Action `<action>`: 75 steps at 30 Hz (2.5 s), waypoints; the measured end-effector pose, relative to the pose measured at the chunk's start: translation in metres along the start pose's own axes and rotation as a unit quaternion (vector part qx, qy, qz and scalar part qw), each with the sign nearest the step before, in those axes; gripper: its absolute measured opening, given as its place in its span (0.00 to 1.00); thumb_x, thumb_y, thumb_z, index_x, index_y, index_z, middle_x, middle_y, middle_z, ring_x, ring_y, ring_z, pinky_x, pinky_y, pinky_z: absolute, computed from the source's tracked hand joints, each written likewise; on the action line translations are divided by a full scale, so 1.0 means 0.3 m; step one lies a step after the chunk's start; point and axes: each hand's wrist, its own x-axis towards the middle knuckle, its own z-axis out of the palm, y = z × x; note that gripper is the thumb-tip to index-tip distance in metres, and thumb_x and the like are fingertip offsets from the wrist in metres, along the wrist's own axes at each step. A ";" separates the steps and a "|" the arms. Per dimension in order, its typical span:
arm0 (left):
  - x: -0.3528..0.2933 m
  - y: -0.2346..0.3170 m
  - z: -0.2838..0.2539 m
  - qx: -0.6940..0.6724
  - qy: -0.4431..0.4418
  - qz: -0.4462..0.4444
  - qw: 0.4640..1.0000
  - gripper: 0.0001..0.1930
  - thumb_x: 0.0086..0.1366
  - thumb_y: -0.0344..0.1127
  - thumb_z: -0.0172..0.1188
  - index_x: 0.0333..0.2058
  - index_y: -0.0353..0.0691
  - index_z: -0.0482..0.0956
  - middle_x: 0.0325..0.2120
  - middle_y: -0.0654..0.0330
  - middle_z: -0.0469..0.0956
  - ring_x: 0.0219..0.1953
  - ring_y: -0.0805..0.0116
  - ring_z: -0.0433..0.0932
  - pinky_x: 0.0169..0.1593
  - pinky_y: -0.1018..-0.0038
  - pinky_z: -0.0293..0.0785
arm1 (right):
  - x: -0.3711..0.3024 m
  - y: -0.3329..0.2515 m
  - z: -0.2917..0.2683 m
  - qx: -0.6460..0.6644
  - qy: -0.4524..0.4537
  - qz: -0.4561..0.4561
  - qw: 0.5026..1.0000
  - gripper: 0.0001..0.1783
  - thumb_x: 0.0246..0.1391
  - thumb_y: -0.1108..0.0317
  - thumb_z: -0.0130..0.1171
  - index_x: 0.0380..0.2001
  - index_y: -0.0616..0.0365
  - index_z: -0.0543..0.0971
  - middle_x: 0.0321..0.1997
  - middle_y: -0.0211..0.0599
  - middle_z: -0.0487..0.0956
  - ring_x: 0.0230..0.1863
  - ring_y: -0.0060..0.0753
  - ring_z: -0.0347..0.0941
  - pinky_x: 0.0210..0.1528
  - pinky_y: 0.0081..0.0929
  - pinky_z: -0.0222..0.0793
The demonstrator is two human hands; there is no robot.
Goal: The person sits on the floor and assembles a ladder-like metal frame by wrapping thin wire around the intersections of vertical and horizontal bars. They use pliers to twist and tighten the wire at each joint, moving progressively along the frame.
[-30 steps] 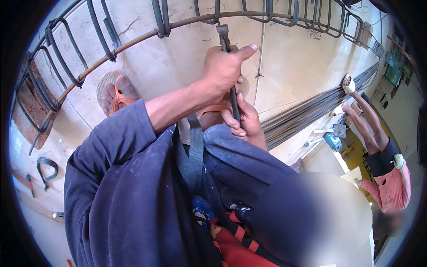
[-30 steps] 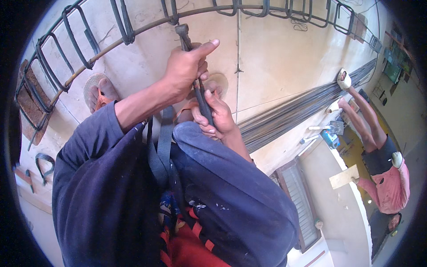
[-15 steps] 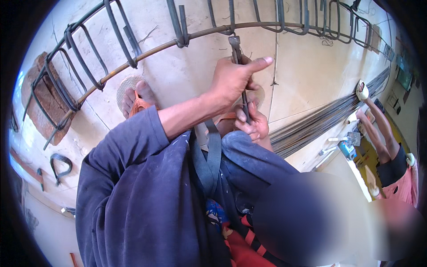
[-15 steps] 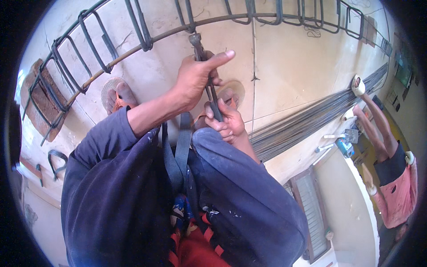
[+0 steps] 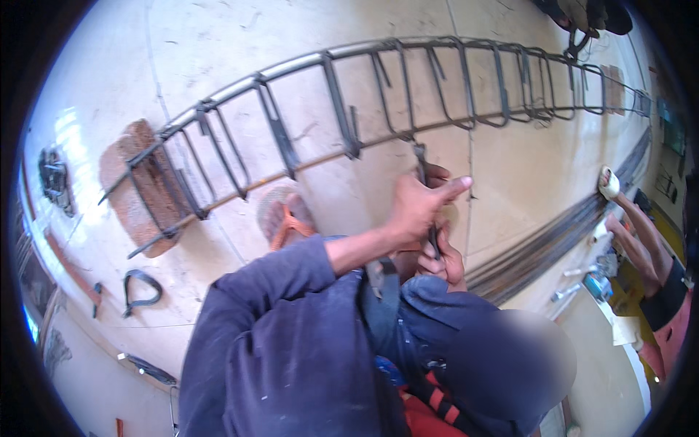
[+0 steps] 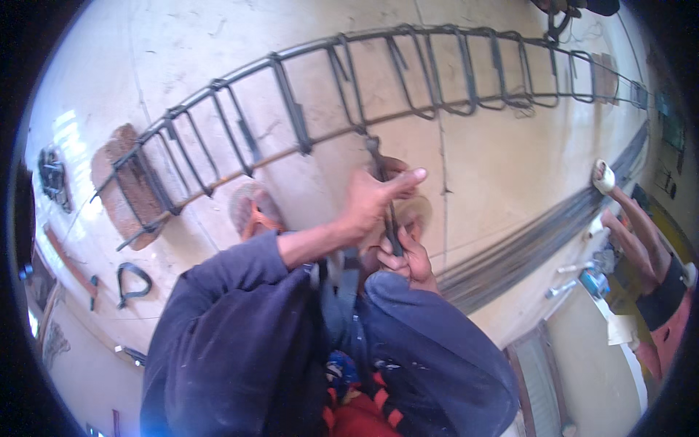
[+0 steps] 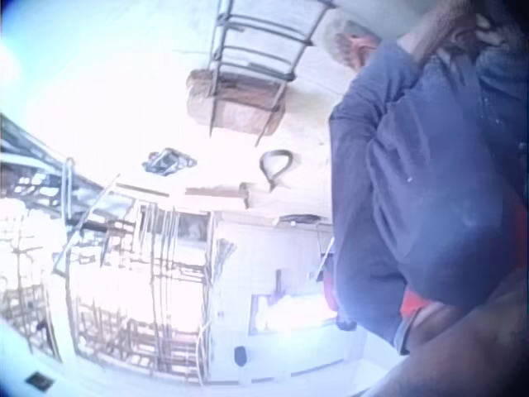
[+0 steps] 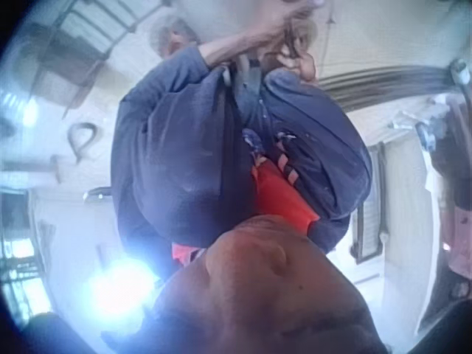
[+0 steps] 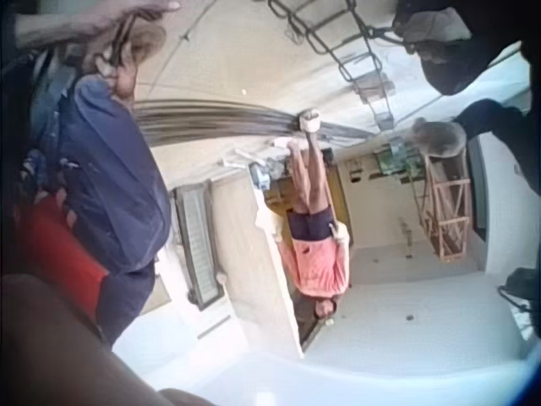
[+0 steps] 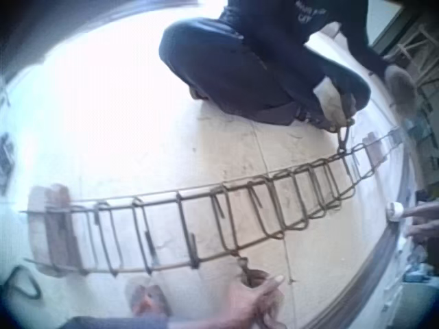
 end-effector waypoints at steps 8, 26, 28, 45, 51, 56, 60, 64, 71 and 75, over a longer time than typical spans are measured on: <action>0.048 -0.009 -0.002 0.073 0.017 -0.109 0.991 0.24 0.53 0.51 0.71 0.16 0.41 0.69 0.11 0.64 0.68 0.14 0.75 0.67 0.18 0.73 0.63 | -0.006 -0.051 0.038 -0.245 0.177 -0.009 0.953 0.23 0.68 0.48 0.39 0.43 0.59 0.69 0.16 0.29 0.63 0.11 0.18 0.54 0.13 0.16 0.52; 0.012 0.022 -0.019 0.024 -0.009 -0.151 0.988 0.22 0.56 0.48 0.70 0.20 0.44 0.66 0.16 0.66 0.68 0.19 0.77 0.68 0.20 0.75 0.65 | 0.001 -0.065 -0.123 -0.187 0.160 -0.065 0.967 0.20 0.68 0.47 0.37 0.42 0.51 0.68 0.21 0.35 0.70 0.08 0.21 0.57 0.08 0.17 0.49; 0.022 -0.001 -0.010 0.062 0.014 -0.125 0.990 0.23 0.57 0.48 0.68 0.18 0.45 0.63 0.14 0.67 0.66 0.18 0.77 0.65 0.21 0.73 0.63 | 0.001 -0.055 -0.100 -0.305 0.220 -0.117 0.919 0.20 0.69 0.48 0.36 0.45 0.52 0.68 0.25 0.37 0.72 0.10 0.24 0.59 0.12 0.19 0.55; -0.004 -0.003 -0.006 -0.156 -0.100 -0.207 0.961 0.18 0.57 0.43 0.68 0.28 0.37 0.69 0.14 0.63 0.69 0.16 0.71 0.69 0.22 0.74 0.68 | -0.015 -0.069 -0.187 -0.043 0.024 -0.084 0.995 0.11 0.70 0.55 0.35 0.43 0.42 0.67 0.28 0.39 0.69 0.12 0.18 0.56 0.08 0.12 0.48; 0.027 -0.057 -0.003 0.005 -0.073 -0.170 0.983 0.20 0.64 0.47 0.60 0.22 0.39 0.67 0.14 0.63 0.67 0.17 0.74 0.68 0.20 0.72 0.67 | -0.037 -0.127 -0.069 -0.196 0.060 0.052 0.977 0.23 0.68 0.45 0.37 0.51 0.50 0.68 0.24 0.35 0.69 0.12 0.17 0.57 0.10 0.13 0.51; 0.028 -0.078 0.042 0.099 0.028 -0.127 0.986 0.20 0.65 0.46 0.59 0.21 0.39 0.66 0.14 0.64 0.66 0.15 0.72 0.67 0.18 0.71 0.63 | 0.016 0.019 0.028 -0.659 0.313 -0.285 0.622 0.31 0.67 0.45 0.35 0.51 0.64 0.70 0.28 0.32 0.73 0.27 0.19 0.65 0.28 0.20 0.63; 0.035 -0.100 0.040 0.083 0.038 -0.103 0.991 0.20 0.61 0.46 0.64 0.22 0.38 0.67 0.15 0.64 0.68 0.16 0.72 0.69 0.20 0.71 0.66 | 0.003 0.004 0.046 -0.700 0.343 -0.258 0.570 0.30 0.66 0.44 0.41 0.47 0.65 0.73 0.27 0.36 0.75 0.23 0.23 0.69 0.26 0.22 0.65; -0.008 -0.011 -0.001 0.044 0.042 -0.145 0.988 0.21 0.55 0.47 0.69 0.22 0.37 0.71 0.17 0.60 0.73 0.16 0.72 0.70 0.20 0.72 0.68 | 0.004 -0.052 -0.132 -0.318 0.222 -0.174 0.905 0.27 0.67 0.46 0.41 0.37 0.64 0.74 0.22 0.37 0.73 0.15 0.21 0.66 0.17 0.18 0.62; 0.003 -0.032 -0.013 0.020 -0.014 -0.123 0.992 0.22 0.56 0.45 0.70 0.23 0.42 0.64 0.16 0.66 0.67 0.15 0.76 0.68 0.17 0.76 0.67 | 0.008 -0.055 -0.233 -0.127 0.067 -0.093 0.985 0.21 0.69 0.53 0.38 0.31 0.57 0.70 0.21 0.36 0.71 0.07 0.16 0.58 0.06 0.13 0.51; 0.004 -0.036 -0.003 0.110 0.040 -0.091 0.989 0.22 0.59 0.43 0.67 0.22 0.43 0.61 0.15 0.68 0.64 0.16 0.76 0.69 0.17 0.76 0.66 | 0.033 0.013 -0.064 -0.169 0.259 -0.225 0.924 0.17 0.69 0.57 0.39 0.40 0.59 0.73 0.30 0.40 0.75 0.16 0.28 0.70 0.16 0.22 0.67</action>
